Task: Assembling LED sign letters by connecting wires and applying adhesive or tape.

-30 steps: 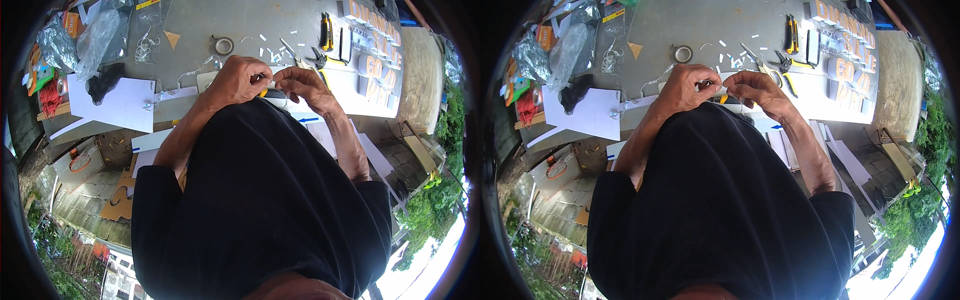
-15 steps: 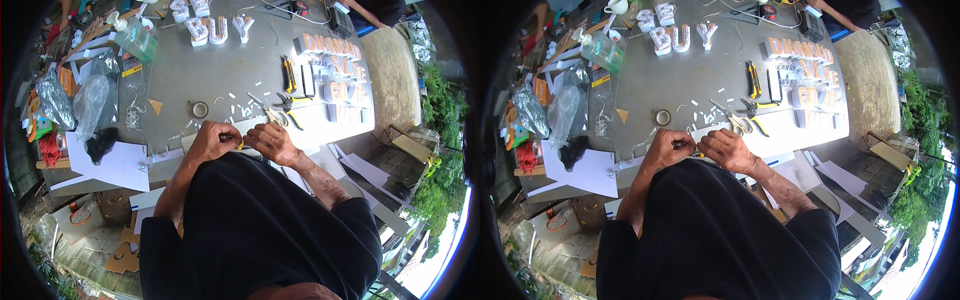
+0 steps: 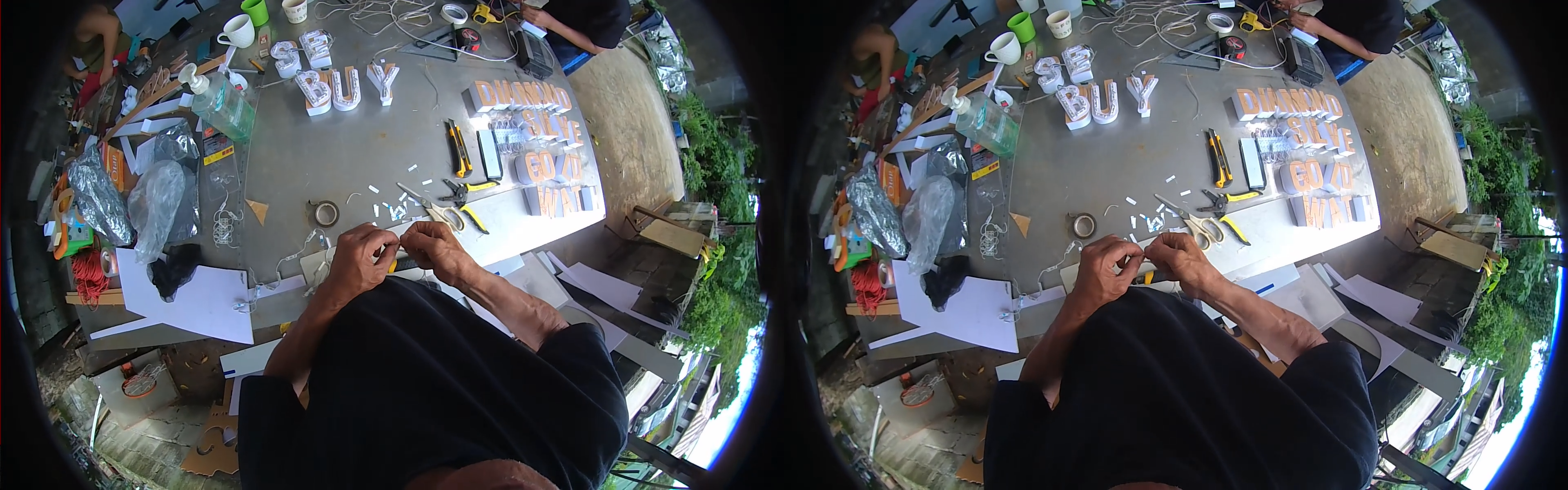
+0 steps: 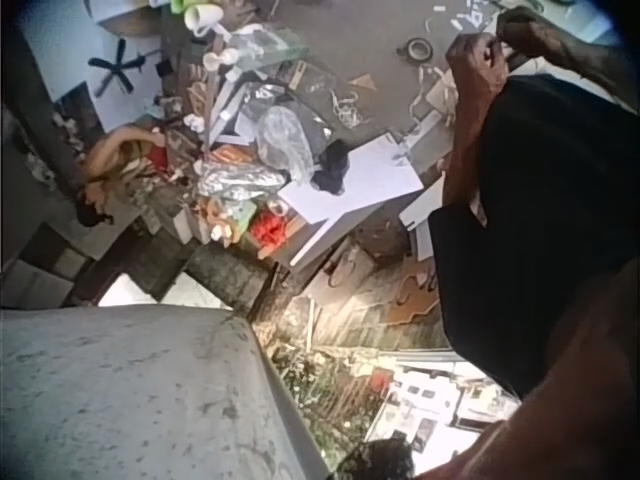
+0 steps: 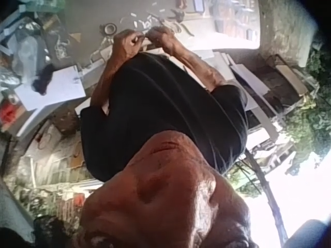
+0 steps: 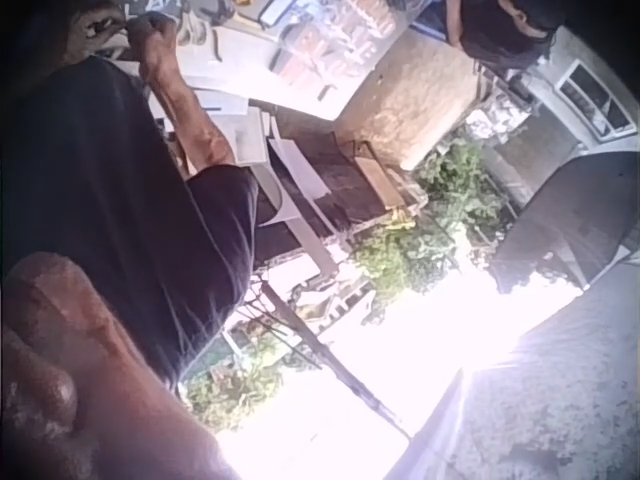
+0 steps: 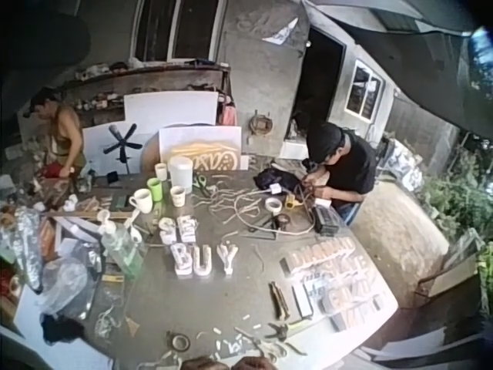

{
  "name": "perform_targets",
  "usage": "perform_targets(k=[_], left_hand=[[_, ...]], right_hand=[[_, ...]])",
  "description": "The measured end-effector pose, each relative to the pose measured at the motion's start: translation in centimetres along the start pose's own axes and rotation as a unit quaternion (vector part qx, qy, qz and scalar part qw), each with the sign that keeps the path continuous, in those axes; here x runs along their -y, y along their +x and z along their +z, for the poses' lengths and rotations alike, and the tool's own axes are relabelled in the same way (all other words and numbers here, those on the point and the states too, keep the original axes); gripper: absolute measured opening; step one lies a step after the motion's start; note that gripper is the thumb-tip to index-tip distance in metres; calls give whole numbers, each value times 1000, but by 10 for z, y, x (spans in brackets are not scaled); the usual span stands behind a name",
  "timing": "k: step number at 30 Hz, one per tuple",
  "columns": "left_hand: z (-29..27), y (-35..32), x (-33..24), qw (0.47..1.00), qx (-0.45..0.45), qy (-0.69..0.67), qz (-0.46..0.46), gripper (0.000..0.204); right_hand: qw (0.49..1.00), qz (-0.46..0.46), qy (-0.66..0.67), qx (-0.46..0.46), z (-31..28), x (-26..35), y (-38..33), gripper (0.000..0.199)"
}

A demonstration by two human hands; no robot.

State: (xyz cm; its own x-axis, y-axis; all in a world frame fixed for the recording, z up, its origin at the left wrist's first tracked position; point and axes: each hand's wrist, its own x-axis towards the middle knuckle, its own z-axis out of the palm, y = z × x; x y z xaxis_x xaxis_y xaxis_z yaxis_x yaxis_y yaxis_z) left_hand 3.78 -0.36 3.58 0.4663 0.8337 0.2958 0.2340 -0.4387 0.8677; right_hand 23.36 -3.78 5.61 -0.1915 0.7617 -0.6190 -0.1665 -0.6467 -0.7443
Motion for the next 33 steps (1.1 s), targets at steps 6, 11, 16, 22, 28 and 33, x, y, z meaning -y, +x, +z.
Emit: perform_targets(k=[6,11,16,22,28,33], left_hand=[[-21,9,-11,977,44,-128,-162,10],[-28,13,2,962,86,-158,-204,13],[-28,9,1,953,92,-186,-220,14],[-23,3,-4,958,78,-178,-209,12],[-16,6,-10,995,21,-65,-79,8],[-22,7,-3,965,46,-156,-204,9]], right_hand=[[906,-263,-332,-15,-5,12,-3,25],[752,-452,-478,-42,-4,13,0,29],[652,-550,-522,-27,-6,9,5,33],[616,-567,-547,-27,-2,7,3,24],[993,29,87,72,-6,7,-2,16],[912,-235,-327,-75,4,13,-7,24]])
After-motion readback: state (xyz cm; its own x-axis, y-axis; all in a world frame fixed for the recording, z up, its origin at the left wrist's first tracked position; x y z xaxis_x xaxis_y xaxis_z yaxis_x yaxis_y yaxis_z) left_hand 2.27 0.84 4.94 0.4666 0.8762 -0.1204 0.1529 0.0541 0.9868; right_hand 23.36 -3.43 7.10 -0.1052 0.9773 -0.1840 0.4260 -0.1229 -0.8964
